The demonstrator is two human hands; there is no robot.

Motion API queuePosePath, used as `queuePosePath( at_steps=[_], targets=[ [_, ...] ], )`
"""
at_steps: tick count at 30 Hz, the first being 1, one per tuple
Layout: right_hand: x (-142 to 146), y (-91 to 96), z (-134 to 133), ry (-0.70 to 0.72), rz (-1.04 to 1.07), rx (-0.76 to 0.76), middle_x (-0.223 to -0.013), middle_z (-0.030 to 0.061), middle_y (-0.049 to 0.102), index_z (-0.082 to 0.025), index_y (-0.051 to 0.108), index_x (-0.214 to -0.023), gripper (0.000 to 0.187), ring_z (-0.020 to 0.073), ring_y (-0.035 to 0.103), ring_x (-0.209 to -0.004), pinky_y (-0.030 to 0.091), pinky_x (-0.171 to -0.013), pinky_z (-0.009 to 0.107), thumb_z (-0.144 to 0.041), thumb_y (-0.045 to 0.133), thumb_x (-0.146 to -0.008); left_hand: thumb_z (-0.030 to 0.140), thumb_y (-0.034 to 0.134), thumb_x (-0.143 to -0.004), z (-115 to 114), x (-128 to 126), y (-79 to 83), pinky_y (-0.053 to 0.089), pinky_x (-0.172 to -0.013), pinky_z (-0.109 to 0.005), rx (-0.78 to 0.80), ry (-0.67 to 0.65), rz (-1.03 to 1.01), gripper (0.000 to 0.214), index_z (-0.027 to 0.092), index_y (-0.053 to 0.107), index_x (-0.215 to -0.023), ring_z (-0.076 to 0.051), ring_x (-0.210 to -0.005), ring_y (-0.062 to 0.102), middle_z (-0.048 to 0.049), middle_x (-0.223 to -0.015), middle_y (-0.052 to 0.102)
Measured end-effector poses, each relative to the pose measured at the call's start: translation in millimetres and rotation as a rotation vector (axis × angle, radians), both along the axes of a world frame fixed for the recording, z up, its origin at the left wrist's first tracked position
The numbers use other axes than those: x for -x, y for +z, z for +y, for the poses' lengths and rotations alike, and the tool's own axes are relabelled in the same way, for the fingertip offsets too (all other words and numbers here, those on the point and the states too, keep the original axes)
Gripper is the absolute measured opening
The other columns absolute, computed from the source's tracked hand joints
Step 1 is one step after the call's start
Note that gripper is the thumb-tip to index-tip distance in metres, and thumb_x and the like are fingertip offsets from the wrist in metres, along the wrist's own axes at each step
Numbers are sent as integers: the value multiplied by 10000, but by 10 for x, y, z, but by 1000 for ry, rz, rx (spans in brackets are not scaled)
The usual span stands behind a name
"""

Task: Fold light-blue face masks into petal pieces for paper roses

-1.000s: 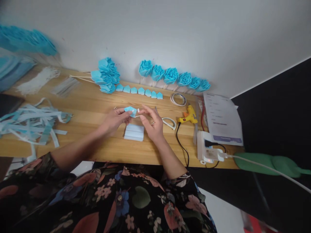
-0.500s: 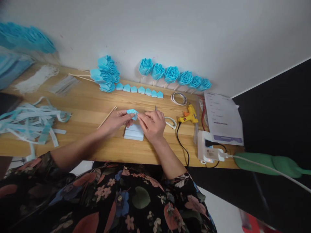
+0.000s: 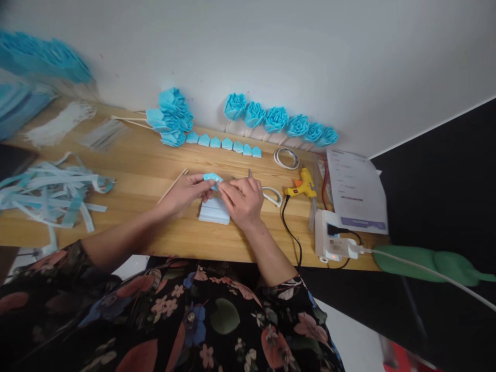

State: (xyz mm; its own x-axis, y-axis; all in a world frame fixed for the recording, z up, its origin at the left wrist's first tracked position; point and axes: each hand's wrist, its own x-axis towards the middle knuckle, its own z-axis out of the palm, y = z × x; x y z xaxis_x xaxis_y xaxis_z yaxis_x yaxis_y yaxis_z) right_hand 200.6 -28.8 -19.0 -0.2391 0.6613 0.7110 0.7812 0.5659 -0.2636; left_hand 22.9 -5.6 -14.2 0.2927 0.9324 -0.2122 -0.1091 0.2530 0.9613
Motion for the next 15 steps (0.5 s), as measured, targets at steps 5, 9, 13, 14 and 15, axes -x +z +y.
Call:
queuePosePath(
  at_steps=[5, 9, 13, 14, 15],
  targets=[
    [9, -14, 6, 15, -18, -20, -749, 20, 652, -318, 764, -912, 121, 195, 541, -742, 390, -697, 370, -271, 653, -900, 251, 662, -845, 1, 8, -4, 411, -524, -226, -5, -4, 1, 172, 156, 652, -701, -91, -493, 509, 10, -561, 587],
    [8, -41, 16, 2, -72, -39, -765, 13, 662, -342, 769, -925, 129, 195, 544, -760, 397, -705, 364, -285, 656, -900, 245, 665, -840, 9, 8, -16, 412, -534, -231, 5, -11, -26, 165, 149, 660, -706, -93, -504, 511, 5, -565, 590],
    [6, -33, 13, 29, -57, 40, -788, 16, 658, -343, 770, -948, 133, 200, 542, -777, 403, -729, 376, -322, 651, -895, 255, 681, -829, 27, 14, -39, 419, -545, -233, 27, -4, -70, 162, 145, 669, -710, -93, -519, 518, -2, -582, 593],
    [5, -23, 10, 49, -33, 62, -795, 19, 655, -336, 769, -955, 140, 203, 545, -782, 407, -737, 382, -327, 642, -896, 257, 683, -827, 32, 17, -41, 419, -544, -233, 28, -3, -71, 167, 144, 667, -706, -92, -518, 517, -3, -584, 593],
    [1, -11, 8, 69, 5, 78, -803, 23, 650, -328, 766, -968, 154, 205, 549, -786, 414, -744, 389, -328, 627, -902, 257, 685, -826, 36, 20, -41, 417, -541, -232, 28, -2, -67, 169, 143, 665, -703, -91, -516, 515, -3, -583, 592]
  ],
)
